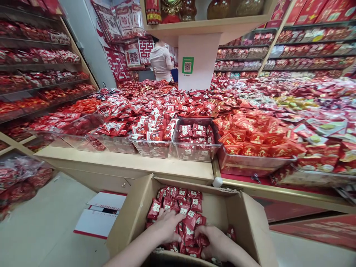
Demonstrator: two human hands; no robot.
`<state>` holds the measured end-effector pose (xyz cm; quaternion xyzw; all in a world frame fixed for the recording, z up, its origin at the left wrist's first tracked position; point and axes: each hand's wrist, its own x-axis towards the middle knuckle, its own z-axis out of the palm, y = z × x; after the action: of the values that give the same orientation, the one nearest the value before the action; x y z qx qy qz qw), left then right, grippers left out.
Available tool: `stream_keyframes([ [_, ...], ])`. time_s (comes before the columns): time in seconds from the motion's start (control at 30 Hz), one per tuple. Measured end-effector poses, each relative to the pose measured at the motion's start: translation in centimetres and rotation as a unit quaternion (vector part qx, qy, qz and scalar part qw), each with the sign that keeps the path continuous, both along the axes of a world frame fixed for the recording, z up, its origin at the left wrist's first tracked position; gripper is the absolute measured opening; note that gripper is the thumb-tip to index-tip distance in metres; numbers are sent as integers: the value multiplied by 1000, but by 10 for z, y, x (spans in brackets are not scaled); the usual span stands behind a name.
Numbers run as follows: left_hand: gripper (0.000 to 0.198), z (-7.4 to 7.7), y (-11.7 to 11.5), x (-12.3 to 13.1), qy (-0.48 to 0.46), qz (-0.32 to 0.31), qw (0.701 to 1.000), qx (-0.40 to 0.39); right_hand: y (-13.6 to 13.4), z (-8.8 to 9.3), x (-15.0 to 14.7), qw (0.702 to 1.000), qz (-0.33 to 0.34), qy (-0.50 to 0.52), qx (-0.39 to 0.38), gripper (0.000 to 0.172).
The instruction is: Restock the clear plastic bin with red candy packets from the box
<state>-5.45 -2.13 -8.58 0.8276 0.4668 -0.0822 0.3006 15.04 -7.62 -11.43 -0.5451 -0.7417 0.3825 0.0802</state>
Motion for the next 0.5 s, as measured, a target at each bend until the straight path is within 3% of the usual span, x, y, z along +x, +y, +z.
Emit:
stream_keyframes([
  [0.13, 48, 6, -4, 5, -48, 48, 998, -6, 3, 13, 6, 991, -107, 75, -41, 26],
  [0.23, 55, 16, -7, 14, -195, 99, 975, -27, 7, 31, 7, 966, -173, 189, -31, 21],
  [0.33, 64, 32, -8, 31, -383, 163, 895, -164, 12, 56, 4, 919, -191, 336, -73, 29],
  [0.43, 46, 51, -5, 47, -495, 212, 800, -265, 18, 80, 1, 866, -212, 442, -99, 41],
  [0.5, 37, 64, -2, 53, -523, 251, 762, -288, 22, 90, 2, 843, -224, 481, -85, 44],
])
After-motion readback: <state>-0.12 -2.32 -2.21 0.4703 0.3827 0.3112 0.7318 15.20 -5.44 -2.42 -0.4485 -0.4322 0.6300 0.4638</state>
